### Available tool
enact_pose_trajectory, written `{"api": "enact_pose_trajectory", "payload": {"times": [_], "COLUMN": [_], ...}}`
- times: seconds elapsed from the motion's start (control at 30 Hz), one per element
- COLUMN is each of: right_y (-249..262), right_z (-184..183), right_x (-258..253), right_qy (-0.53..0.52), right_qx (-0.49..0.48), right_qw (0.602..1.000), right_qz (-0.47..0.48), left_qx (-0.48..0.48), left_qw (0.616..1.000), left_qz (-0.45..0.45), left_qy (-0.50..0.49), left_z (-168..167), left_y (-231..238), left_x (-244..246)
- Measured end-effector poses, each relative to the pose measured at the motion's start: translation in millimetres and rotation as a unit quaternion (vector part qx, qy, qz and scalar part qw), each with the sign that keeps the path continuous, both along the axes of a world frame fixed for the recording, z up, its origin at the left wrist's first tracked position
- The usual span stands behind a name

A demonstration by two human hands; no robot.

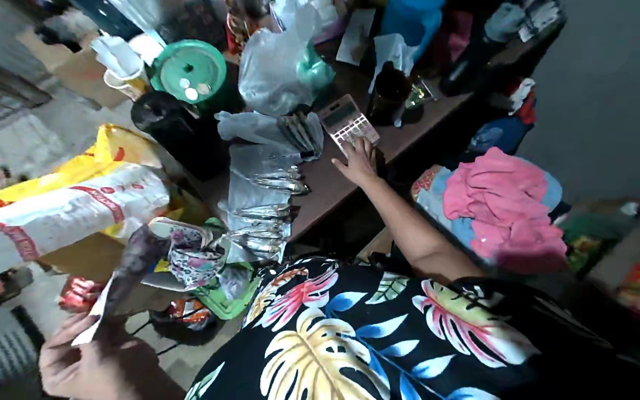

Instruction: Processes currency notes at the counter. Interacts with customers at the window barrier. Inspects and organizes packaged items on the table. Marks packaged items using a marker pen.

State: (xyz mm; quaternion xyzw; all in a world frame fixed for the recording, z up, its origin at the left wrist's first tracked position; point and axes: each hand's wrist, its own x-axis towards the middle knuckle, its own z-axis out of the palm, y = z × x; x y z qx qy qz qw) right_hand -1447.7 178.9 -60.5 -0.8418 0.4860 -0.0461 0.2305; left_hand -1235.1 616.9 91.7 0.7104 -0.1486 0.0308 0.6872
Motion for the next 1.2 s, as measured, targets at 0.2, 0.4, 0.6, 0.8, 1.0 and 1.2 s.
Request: {"api": "enact_pose_trajectory", "payload": {"times": [0.2, 0.4, 0.6, 0.8, 1.0, 1.2], "right_y": [-28.1, -50.6, -50.0, -44.6, -56.6, -50.9], "right_z": [-5.5, -17.0, -37.2, -35.8, -30.0, -21.3], "right_x": [9.8, -37.4, -56.9, -50.7, -30.9, -45.0], "right_qy": [0.017, -0.064, -0.128, -0.017, 0.01, -0.042], "right_qx": [0.004, -0.011, -0.013, -0.06, -0.072, -0.068], "right_qw": [0.999, 0.996, 0.991, 0.998, 0.997, 0.996], "right_qz": [0.036, -0.067, -0.026, 0.013, 0.013, 0.041], "left_qx": [0.021, 0.019, 0.027, 0.04, 0.042, 0.022], "left_qw": [0.993, 0.988, 0.986, 0.994, 0.997, 0.996], "left_qz": [0.105, 0.134, 0.141, 0.084, 0.049, 0.064], "left_qy": [0.042, 0.074, 0.085, 0.06, 0.051, 0.051], "left_z": [4.9, 23.0, 16.4, -1.0, -2.0, -7.5], "left_y": [-3.4, -27.9, -39.0, -44.0, -57.1, -45.8], "left_x": [-46.6, -76.2, -77.7, -70.2, -66.0, -50.3]}}
